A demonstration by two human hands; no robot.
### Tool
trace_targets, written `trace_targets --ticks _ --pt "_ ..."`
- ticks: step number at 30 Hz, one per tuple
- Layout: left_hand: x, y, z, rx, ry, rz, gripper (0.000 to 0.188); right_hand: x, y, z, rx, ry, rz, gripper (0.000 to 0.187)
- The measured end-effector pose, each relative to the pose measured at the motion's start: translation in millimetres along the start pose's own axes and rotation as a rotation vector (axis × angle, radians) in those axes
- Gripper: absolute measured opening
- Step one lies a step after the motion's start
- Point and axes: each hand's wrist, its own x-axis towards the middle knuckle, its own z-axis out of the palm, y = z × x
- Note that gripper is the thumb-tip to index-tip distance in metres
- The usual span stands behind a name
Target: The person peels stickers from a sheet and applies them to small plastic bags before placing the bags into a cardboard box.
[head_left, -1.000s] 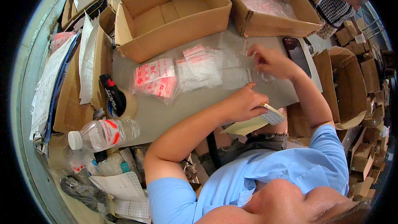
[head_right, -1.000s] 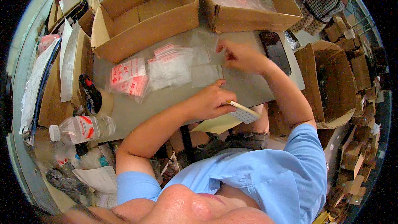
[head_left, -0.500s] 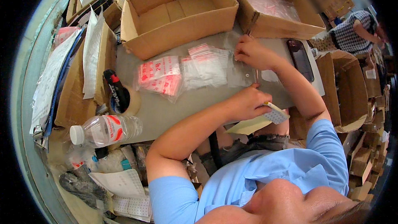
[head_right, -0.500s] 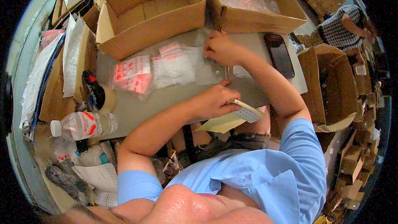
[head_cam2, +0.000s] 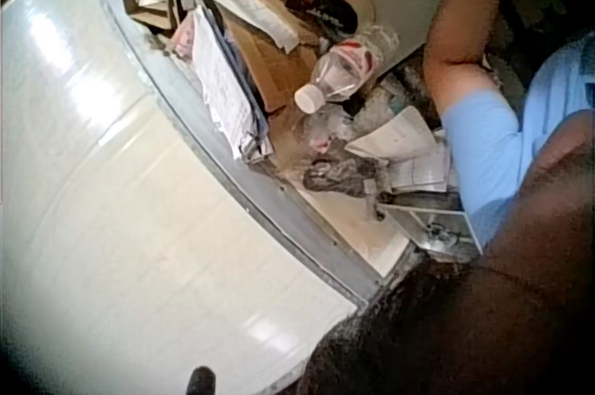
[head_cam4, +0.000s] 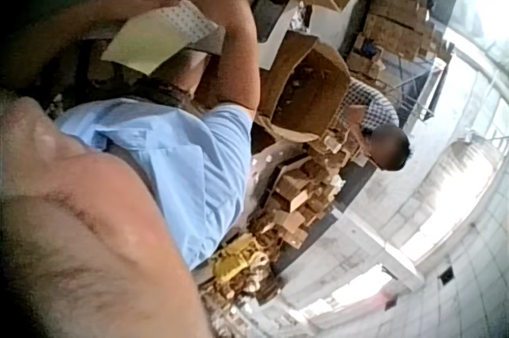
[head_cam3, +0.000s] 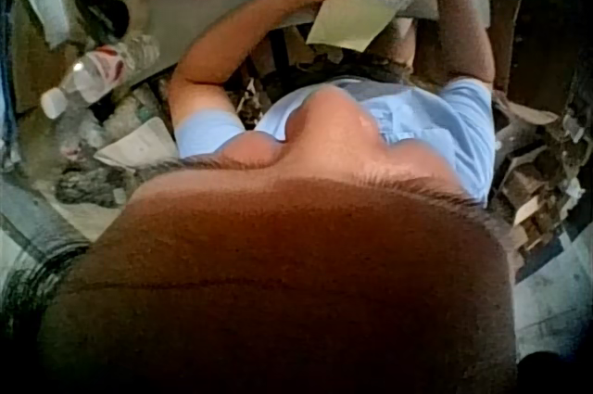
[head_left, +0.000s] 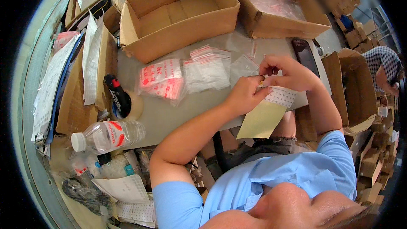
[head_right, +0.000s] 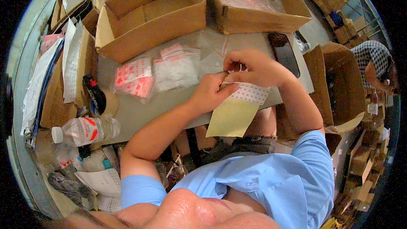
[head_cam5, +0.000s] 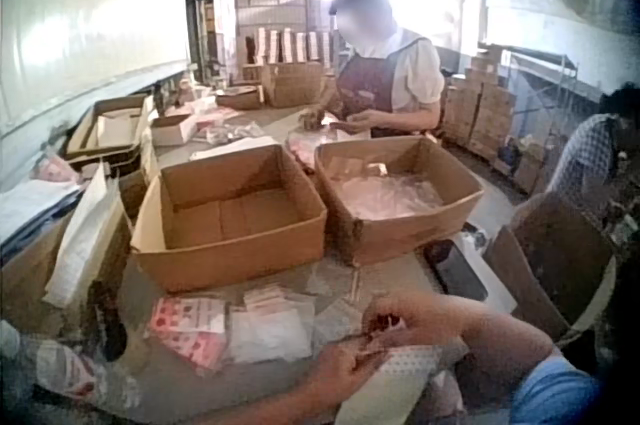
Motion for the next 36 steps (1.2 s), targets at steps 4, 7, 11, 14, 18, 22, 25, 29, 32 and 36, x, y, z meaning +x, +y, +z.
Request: trace_targets --ticks 4,7,11,14,18,22,25,29,32,36 --pt "0.5 -0.4 -0.4 0.055 0.009 0.04 0.032 -4.2 -7.7 6.0 -0.077 0.041 0.008 0.016" --pt "1.1 4.1 -1.3 -0.004 0.008 0.003 0.033 -7.0 -3.8 5.3 -0.053 0.042 -0.007 0.018" --pt "0.6 4.9 -4.4 0.033 0.017 0.012 0.033 -1.3 0.5 0.0 -0.005 -0.031 -0.061 0.018" --pt "0.6 5.8 -5.9 0.164 -0.006 -0.157 0.031 9.6 12.2 -4.9 0.241 -0.048 -0.017 0.016" --pt "1.4 -0.1 0.2 0.064 0.059 -0.011 0.028 45.2 50.8 -10.0 0.226 0.096 0.23 0.013" --pt "0.1 -7.2 -1.2 0.323 -0.154 0.055 0.027 69.1 82.0 24.8 -0.63 0.432 0.16 0.021" --pt "-1.2 -5.5 0.2 0.29 -0.212 0.078 0.025 71.3 98.2 27.4 -0.557 0.491 0.222 0.029" --pt "-3.3 -6.8 1.5 0.272 -0.17 0.13 0.022 62.7 86.4 27.9 -0.58 0.624 0.25 0.035" --pt "-3.0 -0.3 -0.2 0.218 -0.29 0.153 0.019 57.4 87.3 27.8 -0.728 0.631 0.289 0.038" --pt "-6.7 -0.7 2.5 0.204 -0.426 0.297 0.015 58.4 87.0 20.3 -0.573 0.426 0.365 0.035"
